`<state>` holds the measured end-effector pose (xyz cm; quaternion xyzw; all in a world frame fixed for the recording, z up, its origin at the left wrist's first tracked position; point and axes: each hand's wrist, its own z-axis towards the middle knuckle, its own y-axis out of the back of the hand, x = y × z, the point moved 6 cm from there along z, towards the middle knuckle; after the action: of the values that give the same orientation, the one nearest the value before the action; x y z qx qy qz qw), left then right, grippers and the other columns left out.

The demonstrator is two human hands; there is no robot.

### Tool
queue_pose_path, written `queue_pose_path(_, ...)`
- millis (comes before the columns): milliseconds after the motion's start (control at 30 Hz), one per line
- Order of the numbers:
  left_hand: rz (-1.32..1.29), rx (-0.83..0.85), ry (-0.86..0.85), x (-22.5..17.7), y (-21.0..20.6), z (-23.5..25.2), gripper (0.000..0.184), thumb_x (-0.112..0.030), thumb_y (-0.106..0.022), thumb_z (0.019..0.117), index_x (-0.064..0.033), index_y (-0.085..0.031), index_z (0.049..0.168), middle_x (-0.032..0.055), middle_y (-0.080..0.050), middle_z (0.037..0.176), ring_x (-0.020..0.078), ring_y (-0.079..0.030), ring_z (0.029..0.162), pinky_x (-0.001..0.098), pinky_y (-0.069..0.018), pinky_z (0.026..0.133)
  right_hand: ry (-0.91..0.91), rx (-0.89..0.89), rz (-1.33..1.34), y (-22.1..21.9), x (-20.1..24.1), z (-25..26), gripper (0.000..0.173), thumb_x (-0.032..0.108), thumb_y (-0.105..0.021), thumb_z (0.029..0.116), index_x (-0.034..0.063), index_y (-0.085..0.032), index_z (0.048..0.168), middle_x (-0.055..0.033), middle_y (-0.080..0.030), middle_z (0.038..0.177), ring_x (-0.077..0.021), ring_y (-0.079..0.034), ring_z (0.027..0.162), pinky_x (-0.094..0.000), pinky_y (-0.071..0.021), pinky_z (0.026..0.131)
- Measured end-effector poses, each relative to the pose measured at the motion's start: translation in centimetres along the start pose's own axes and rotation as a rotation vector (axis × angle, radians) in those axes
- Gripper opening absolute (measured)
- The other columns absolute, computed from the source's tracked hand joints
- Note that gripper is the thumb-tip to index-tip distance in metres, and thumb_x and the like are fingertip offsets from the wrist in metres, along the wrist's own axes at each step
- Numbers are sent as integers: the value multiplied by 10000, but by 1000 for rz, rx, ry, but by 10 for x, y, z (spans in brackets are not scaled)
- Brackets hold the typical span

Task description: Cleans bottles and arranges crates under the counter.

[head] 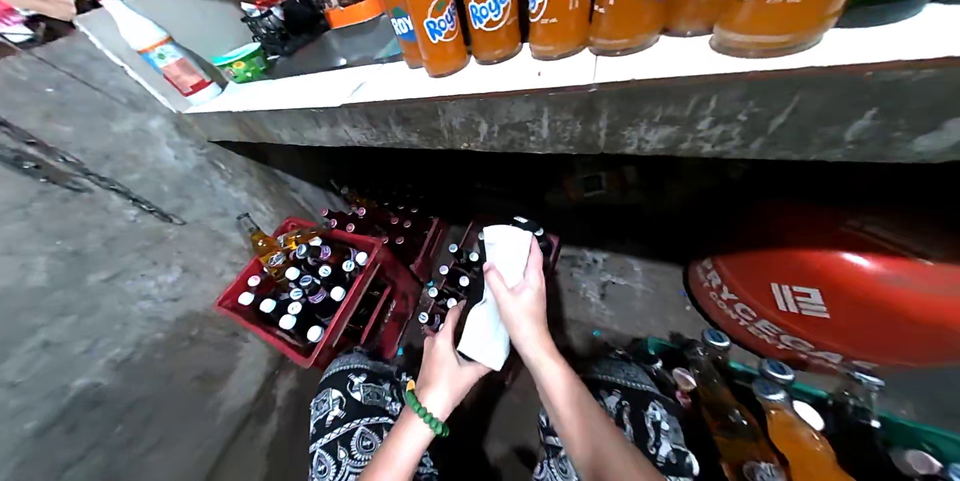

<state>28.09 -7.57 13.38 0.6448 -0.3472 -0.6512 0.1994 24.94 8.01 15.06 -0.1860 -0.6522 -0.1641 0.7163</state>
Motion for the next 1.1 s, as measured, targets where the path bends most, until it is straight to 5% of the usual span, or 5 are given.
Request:
queue_pose_path(300,-608,369,62,-14,-15,-17,718,-78,-783,737,-10,-502,1395,92,-727,1086,182,-742,881,345,-647,784,-207,150,612,34,2,24,231,34,-540,929,14,-592,1154,-43,-715,873,-83,-700,782,-256,-607,739)
queue_pose_path(433,-912,480,203,-24,-18,-27,588,-1,-682,821,2,-452,1362,150,-713,1012,258,-737,752,392,-650,661,-229,222,542,28,1,18,236,98,-441,1037,12,-555,1226,-28,-691,931,-49,-680,843,-228,-584,789)
queue_pose_path(600,-45,58,81,-21,-3,-14,786,-211,-823,785,-4,-476,1459,191,-716,1149,296,-714,1047,491,-556,953,-316,132,339,0,-17,-8,408,147,-652,931,-66,-556,1266,-126,-707,1001,-133,-711,869,-302,-608,796)
queue_pose_path(767,149,157,133,-15,-7,-15,916,-128,-832,774,22,-332,1527,248,-679,1209,364,-683,1132,511,-528,1012,-377,150,248,-12,-34,-23,536,132,-754,870,-45,-536,1327,-141,-699,1077,-153,-702,937,-329,-596,845)
queue_pose_path(1100,-844,321,-127,14,57,51,624,-513,-644,944,22,-660,1265,120,-678,1320,203,-636,1229,375,-519,1057,-501,844,575,-41,-13,-69,403,125,-632,851,83,-553,1244,38,-732,1005,-35,-698,929,-261,-596,865)
